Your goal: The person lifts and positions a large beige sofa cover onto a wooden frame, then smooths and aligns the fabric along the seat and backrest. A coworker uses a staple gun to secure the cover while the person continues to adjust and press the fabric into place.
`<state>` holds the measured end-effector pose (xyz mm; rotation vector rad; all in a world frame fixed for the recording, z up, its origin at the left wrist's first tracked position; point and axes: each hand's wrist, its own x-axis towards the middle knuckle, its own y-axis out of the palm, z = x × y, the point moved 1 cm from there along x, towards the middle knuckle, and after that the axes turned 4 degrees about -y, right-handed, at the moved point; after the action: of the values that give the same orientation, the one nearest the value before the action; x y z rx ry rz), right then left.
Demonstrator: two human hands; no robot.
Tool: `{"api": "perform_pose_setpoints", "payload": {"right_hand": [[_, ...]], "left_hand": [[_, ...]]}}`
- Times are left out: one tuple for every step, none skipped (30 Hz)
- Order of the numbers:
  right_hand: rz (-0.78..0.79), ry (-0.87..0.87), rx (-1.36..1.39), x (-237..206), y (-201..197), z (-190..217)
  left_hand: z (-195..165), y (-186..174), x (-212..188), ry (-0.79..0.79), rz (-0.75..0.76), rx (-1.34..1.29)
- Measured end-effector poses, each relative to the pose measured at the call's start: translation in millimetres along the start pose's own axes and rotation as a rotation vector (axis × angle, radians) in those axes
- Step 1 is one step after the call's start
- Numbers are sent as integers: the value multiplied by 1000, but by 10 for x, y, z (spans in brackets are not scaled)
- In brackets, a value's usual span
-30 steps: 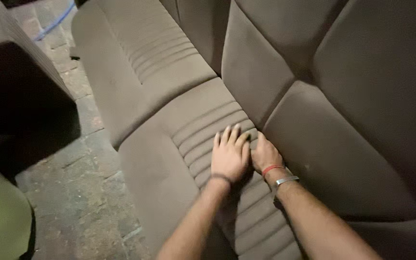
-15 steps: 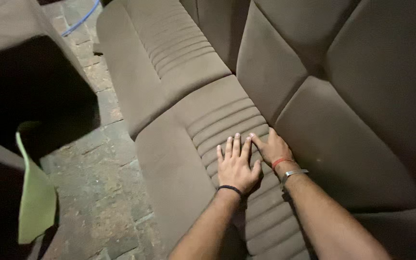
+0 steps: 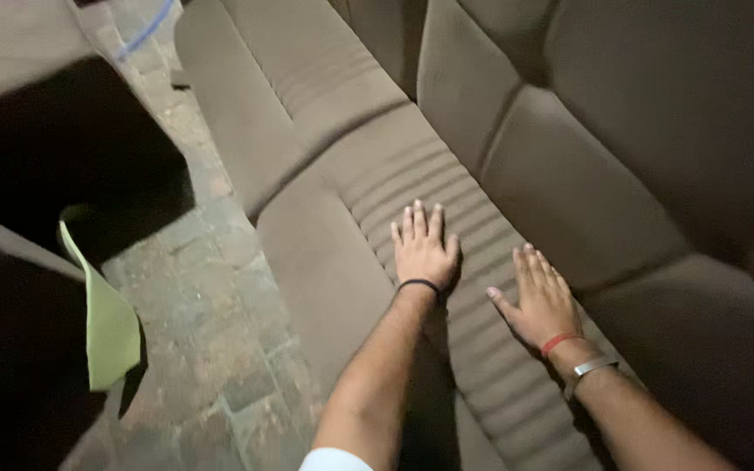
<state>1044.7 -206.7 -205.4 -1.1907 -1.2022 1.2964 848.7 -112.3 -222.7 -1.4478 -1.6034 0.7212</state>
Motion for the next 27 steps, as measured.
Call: {"api": "perform_pose_setpoints", "payload": {"right_hand": [[16,28,15,-166,6,-57],[-16,37,24,-323,9,-101],[-51,38,35,-448,11,-131],[-85,31,50,-559,14,-143],[-91,60,22,-668,22,-144],[-97,85,-9,-775,23,-144],[-107,104,-38,-881,25,-136],[-114,102,-38,-989,26,-118],[-122,104,-41,-1101,10,-108],[-128,113,-45,-1200,0,-88],[-120,119,-44,-1274,-23,-71],[-111,119,-41,-1330,-50,-52],[-102,121,-37,-1364,-81,-31],[-97,125,-39,-1387,-119,-12],[-90,124,-40,-1382,-158,5],[-80,122,-37,-1370,-196,25],[-55,123,-41,-1354,-232,41],[-30,123,-45,-1336,-262,59],[-8,122,-51,-1327,-290,77],[-15,120,-36,-1324,-311,98],[-22,119,-24,-1331,-337,118],[-30,117,-12,-1340,-336,125],[-34,110,-12,-1350,-324,124],[-38,104,-12,-1363,-322,127],[-42,99,-11,-1372,-322,123],[-37,87,-13,-1370,-325,114],[-34,77,-14,-1359,-335,97]], "left_hand": [[-28,27,-120,-13,-24,-4],[-70,59,-293,-11,-9,-20],[-123,82,-494,-14,0,-32],[-167,88,-714,-24,5,-38],[-227,89,-968,-30,17,-50],[-324,93,-1249,-39,25,-64],[-416,90,-1514,-52,29,-75],[-500,80,-1768,-59,25,-120],[-600,70,-2006,-63,23,-168],[-673,64,-2186,-62,26,-220],[-736,62,-2299,-64,35,-245],[-775,63,-2370,-71,42,-266],[-793,68,-2400,-76,49,-287],[-794,79,-2395,-94,93,-298],[-776,97,-2357,-118,136,-307],[-750,116,-2317,-144,181,-314],[-713,135,-2277,-239,166,-418],[-677,156,-2244,-335,149,-523],[-648,177,-2233,-429,128,-628],[-630,200,-2238,-457,124,-681],[-627,219,-2254,-484,120,-736],[-627,239,-2280,-511,114,-790],[-636,250,-2304,-494,122,-763],[-644,260,-2326,-477,131,-736],[-653,265,-2340,-458,141,-709],[-653,267,-2341,-469,137,-714],[-645,266,-2325,-478,133,-718]]}}
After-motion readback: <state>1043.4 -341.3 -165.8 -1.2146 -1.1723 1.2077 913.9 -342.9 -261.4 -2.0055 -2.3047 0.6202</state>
